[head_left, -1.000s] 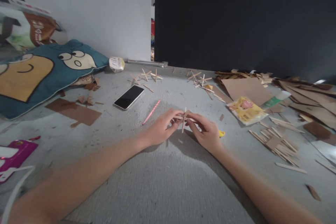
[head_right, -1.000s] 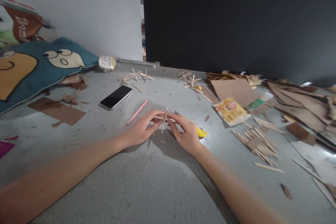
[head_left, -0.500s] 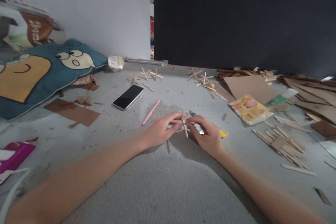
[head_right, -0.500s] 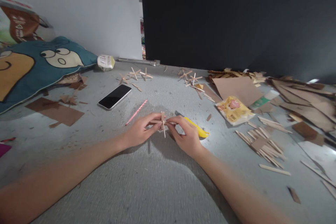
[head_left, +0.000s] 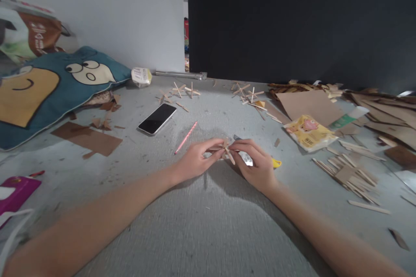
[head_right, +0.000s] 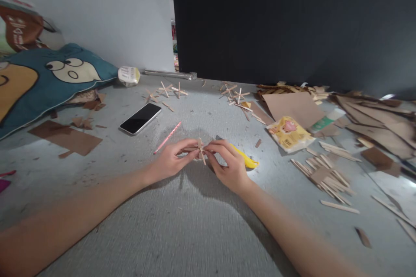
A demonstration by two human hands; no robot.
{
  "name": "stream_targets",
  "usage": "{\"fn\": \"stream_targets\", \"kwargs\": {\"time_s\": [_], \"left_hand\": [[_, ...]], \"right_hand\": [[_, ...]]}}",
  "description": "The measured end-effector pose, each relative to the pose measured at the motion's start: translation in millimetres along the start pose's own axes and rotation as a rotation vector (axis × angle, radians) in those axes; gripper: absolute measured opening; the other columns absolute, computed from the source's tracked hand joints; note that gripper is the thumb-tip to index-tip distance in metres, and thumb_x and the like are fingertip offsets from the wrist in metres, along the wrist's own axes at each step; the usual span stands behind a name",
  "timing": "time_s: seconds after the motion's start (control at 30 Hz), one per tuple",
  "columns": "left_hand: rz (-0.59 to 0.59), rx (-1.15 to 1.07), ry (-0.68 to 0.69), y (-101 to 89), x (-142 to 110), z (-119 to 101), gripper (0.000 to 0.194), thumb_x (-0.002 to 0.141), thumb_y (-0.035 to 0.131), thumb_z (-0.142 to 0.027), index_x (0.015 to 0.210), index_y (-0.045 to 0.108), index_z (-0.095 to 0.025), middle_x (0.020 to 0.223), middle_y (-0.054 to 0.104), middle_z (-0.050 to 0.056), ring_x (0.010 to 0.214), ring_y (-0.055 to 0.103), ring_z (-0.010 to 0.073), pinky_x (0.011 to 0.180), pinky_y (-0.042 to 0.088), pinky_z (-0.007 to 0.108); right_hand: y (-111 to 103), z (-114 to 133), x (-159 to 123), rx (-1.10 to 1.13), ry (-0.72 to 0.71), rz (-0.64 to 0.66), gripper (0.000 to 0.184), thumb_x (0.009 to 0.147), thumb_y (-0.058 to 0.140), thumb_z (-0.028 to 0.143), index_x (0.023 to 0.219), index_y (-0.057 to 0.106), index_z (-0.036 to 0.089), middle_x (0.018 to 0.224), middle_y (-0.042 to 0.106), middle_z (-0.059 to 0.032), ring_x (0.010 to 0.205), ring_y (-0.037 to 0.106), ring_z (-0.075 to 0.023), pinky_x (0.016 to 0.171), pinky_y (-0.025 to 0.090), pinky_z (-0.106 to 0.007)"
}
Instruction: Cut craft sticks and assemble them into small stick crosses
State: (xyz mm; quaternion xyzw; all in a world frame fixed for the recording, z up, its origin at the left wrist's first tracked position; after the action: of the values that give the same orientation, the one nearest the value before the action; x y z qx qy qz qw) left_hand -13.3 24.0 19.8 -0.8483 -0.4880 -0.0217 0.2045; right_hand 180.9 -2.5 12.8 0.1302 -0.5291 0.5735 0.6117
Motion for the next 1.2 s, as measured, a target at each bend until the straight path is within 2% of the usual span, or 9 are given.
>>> {"fn": "stream_targets", "kwargs": {"time_s": [0.1, 0.27, 0.47, 0.6, 0.77, 0.9, 1.07, 1.2], "left_hand": [[-0.027, 0.005, 0.001, 0.5, 0.2, 1.8, 0.040, 0.101, 0.058, -0.052, 0.127, 0.067, -0.023, 0.129, 0.074, 0.012, 0.118, 0.072, 0.0252, 0.092, 0.062, 0.037], [-0.021, 0.084, 0.096, 0.9, -0.1, 5.8, 0.036, 0.103, 0.056, -0.048, 0.125, 0.069, -0.023, 0.126, 0.075, 0.011, 0.116, 0.072, 0.0232, 0.092, 0.062, 0.035], [-0.074, 0.094, 0.147, 1.7, 1.0, 9.6, 0.032, 0.102, 0.059, -0.044, 0.122, 0.072, -0.023, 0.120, 0.078, 0.009, 0.112, 0.074, 0.0219, 0.093, 0.063, 0.035], [-0.101, 0.071, 0.144, 2.1, 2.2, 9.4, 0.032, 0.101, 0.059, -0.044, 0.120, 0.073, -0.021, 0.120, 0.078, 0.010, 0.112, 0.074, 0.0226, 0.096, 0.062, 0.037], [-0.053, 0.076, 0.118, 0.3, 1.4, 8.2, 0.036, 0.103, 0.056, -0.049, 0.121, 0.072, -0.022, 0.120, 0.077, 0.010, 0.112, 0.073, 0.0229, 0.089, 0.064, 0.034], [-0.032, 0.088, 0.130, -0.6, 0.4, 8.2, 0.038, 0.102, 0.055, -0.051, 0.119, 0.073, -0.022, 0.119, 0.077, 0.011, 0.111, 0.073, 0.0229, 0.087, 0.064, 0.034], [-0.005, 0.086, 0.105, -0.6, 0.9, 4.7, 0.037, 0.103, 0.054, -0.050, 0.119, 0.072, -0.022, 0.120, 0.076, 0.011, 0.113, 0.072, 0.0238, 0.095, 0.061, 0.037], [0.032, 0.064, 0.079, -1.3, 1.2, 2.2, 0.036, 0.104, 0.053, -0.050, 0.123, 0.068, -0.023, 0.125, 0.075, 0.011, 0.118, 0.070, 0.0243, 0.100, 0.059, 0.039]], "right_hand": [[-3.0, 4.7, -1.7, -0.126, -0.083, 0.001, 0.026, 0.094, 0.063, 0.011, 0.115, 0.067, 0.025, 0.107, 0.065, -0.0092, 0.095, 0.066, -0.0236, 0.081, 0.055, -0.042], [-5.3, 12.0, -2.2, -0.210, -0.143, 0.092, 0.031, 0.091, 0.066, 0.017, 0.121, 0.063, 0.023, 0.108, 0.064, -0.0112, 0.098, 0.061, -0.0294, 0.081, 0.051, -0.048], [-7.8, 12.5, -2.9, -0.224, -0.260, 0.033, 0.035, 0.090, 0.074, 0.017, 0.122, 0.064, 0.025, 0.103, 0.067, -0.0089, 0.094, 0.061, -0.0276, 0.079, 0.052, -0.046], [-6.9, 12.9, -4.3, -0.173, -0.320, 0.057, 0.040, 0.092, 0.072, 0.011, 0.128, 0.064, 0.024, 0.102, 0.070, -0.0086, 0.090, 0.064, -0.0243, 0.077, 0.056, -0.043], [-3.6, 12.5, -5.1, -0.101, -0.314, 0.067, 0.049, 0.096, 0.065, 0.008, 0.141, 0.059, 0.026, 0.099, 0.071, -0.0076, 0.084, 0.068, -0.0216, 0.071, 0.059, -0.039], [-2.6, 12.6, -7.5, -0.069, -0.323, 0.076, 0.050, 0.094, 0.069, 0.007, 0.141, 0.060, 0.022, 0.097, 0.072, -0.0088, 0.083, 0.068, -0.0216, 0.070, 0.061, -0.039], [-3.1, 15.7, -7.4, -0.075, -0.331, 0.096, 0.050, 0.094, 0.071, 0.010, 0.142, 0.060, 0.022, 0.093, 0.072, -0.0072, 0.082, 0.068, -0.0210, 0.071, 0.063, -0.038], [-2.5, 15.7, -7.7, -0.073, -0.332, 0.103, 0.052, 0.092, 0.073, 0.007, 0.141, 0.062, 0.018, 0.095, 0.073, -0.0095, 0.087, 0.071, -0.0232, 0.075, 0.064, -0.040]]}}
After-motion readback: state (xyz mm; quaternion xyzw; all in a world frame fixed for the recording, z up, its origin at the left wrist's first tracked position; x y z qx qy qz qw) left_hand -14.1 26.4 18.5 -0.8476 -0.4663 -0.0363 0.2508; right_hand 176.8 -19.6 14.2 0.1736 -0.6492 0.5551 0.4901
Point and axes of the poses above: each hand's wrist, its own x-axis towards the middle knuckle, its own y-axis out of the palm, z = x × y, the point moved 2 cm from there along x, towards the middle knuckle
